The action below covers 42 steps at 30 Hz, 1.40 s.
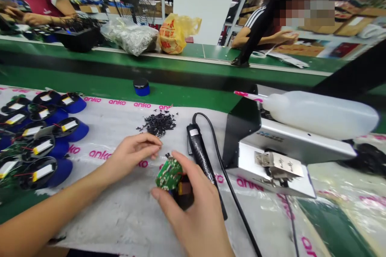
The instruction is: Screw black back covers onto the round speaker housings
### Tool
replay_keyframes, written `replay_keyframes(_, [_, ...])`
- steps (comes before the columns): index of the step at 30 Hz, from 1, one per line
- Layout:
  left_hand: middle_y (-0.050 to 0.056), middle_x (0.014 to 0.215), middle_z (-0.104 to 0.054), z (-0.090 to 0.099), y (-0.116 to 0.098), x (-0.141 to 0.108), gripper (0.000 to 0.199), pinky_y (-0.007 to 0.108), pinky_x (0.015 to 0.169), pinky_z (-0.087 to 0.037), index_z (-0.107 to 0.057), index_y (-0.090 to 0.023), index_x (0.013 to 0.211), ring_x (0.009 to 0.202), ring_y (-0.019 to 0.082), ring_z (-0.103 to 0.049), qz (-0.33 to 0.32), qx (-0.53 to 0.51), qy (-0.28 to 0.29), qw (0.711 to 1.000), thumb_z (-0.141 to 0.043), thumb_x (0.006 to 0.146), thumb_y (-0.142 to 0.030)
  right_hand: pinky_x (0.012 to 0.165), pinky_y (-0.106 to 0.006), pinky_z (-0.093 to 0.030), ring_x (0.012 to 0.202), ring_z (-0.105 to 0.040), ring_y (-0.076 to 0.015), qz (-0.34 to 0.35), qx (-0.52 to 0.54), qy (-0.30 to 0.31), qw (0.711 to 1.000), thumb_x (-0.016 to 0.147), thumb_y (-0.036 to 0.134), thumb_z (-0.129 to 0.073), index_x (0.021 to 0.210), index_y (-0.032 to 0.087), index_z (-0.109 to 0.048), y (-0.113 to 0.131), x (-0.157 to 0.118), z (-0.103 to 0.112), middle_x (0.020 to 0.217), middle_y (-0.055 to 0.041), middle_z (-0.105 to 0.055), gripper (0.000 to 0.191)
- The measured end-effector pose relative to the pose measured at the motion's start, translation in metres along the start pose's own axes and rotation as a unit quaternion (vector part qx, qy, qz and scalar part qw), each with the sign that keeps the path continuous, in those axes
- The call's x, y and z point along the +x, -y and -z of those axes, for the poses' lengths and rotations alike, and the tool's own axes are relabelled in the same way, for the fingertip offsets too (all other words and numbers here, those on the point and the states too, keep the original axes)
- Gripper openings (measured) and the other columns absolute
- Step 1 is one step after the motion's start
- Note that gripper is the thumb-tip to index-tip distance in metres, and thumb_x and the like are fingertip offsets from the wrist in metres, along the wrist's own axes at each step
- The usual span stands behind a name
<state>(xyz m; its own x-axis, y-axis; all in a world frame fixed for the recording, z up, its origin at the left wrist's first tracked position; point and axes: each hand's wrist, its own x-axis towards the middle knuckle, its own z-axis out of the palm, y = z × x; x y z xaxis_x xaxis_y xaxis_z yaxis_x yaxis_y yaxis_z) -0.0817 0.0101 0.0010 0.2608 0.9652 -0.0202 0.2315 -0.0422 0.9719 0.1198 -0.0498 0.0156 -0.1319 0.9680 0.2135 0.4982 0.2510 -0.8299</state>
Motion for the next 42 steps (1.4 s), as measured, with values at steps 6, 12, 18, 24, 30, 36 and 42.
replay_keyframes(6, [0.005, 0.083, -0.078, -0.006, 0.005, -0.004, 0.010, 0.031, 0.077, -0.060, -0.077, -0.017, 0.087, 0.078, 0.018, -0.074, 0.095, -0.212, 0.071, 0.970, -0.076, 0.081, -0.025, 0.054, -0.021, -0.054, 0.066, -0.066, -0.0142, -0.029, 0.107, -0.065, 0.992, 0.078, 0.029, -0.078, 0.090, 0.024, -0.061, 0.004, 0.021, 0.004, 0.076, 0.0023, -0.068, 0.021])
replay_keyframes(12, [0.001, 0.073, -0.078, -0.013, 0.004, -0.004, 0.009, 0.021, 0.066, -0.058, -0.081, -0.018, 0.084, 0.066, 0.011, -0.070, 0.135, -0.312, 0.085, 0.937, -0.083, 0.076, -0.022, 0.061, -0.023, -0.051, 0.073, -0.065, -0.0130, 0.030, 0.020, -0.073, 0.997, 0.091, 0.023, -0.066, 0.086, 0.024, -0.073, 0.001, 0.023, 0.006, 0.084, -0.0013, -0.070, 0.009])
replay_keyframes(18, [0.000, 0.075, -0.080, -0.010, 0.003, -0.001, 0.011, 0.017, 0.067, -0.056, -0.082, -0.021, 0.083, 0.068, 0.009, -0.071, 0.161, -0.371, 0.069, 0.912, -0.087, 0.073, -0.024, 0.076, -0.022, -0.058, 0.089, -0.070, -0.0136, 0.054, -0.011, -0.019, 0.998, 0.095, 0.022, -0.060, 0.108, 0.026, -0.072, 0.002, 0.024, 0.007, 0.101, -0.0031, -0.071, 0.018])
replay_keyframes(24, [0.001, 0.076, -0.078, -0.006, 0.005, -0.001, 0.009, 0.018, 0.066, -0.054, -0.083, -0.020, 0.086, 0.068, 0.009, -0.068, 0.180, -0.386, 0.081, 0.901, -0.083, 0.078, -0.024, 0.091, -0.024, -0.058, 0.111, -0.067, -0.0160, 0.030, -0.035, 0.067, 0.997, 0.092, 0.023, -0.060, 0.111, 0.035, -0.068, 0.008, 0.014, 0.021, 0.120, 0.0000, -0.067, 0.024])
replay_keyframes(30, [0.000, 0.092, -0.066, -0.005, 0.000, -0.006, 0.022, 0.022, 0.071, -0.049, -0.079, -0.029, 0.103, 0.079, 0.012, -0.061, 0.076, -0.177, 0.147, 0.970, -0.062, 0.094, -0.018, 0.087, -0.024, -0.061, 0.100, -0.071, -0.0170, 0.076, -0.124, 0.095, 0.985, 0.090, 0.026, -0.061, 0.103, 0.031, -0.065, 0.009, 0.022, 0.038, 0.113, -0.0013, -0.069, 0.014])
replay_keyframes(36, [0.002, 0.113, -0.057, -0.010, -0.008, -0.014, 0.046, 0.030, 0.092, -0.047, -0.046, -0.035, 0.141, 0.104, 0.016, -0.057, -0.050, 0.070, 0.217, 0.972, -0.040, 0.102, -0.010, 0.089, -0.016, -0.057, 0.104, -0.070, -0.0108, 0.074, -0.215, 0.129, 0.965, 0.089, 0.018, -0.053, 0.105, 0.030, -0.063, 0.016, 0.026, 0.045, 0.121, -0.0005, -0.064, 0.022])
replay_keyframes(42, [0.003, 0.111, -0.055, -0.012, -0.004, -0.006, 0.051, 0.024, 0.088, -0.047, -0.043, -0.030, 0.143, 0.101, 0.015, -0.057, -0.094, 0.104, 0.239, 0.961, -0.039, 0.099, -0.004, 0.091, -0.013, -0.056, 0.100, -0.071, -0.0101, 0.105, -0.220, 0.111, 0.963, 0.087, 0.019, -0.052, 0.117, 0.027, -0.059, 0.013, 0.022, 0.048, 0.119, -0.0011, -0.066, 0.031])
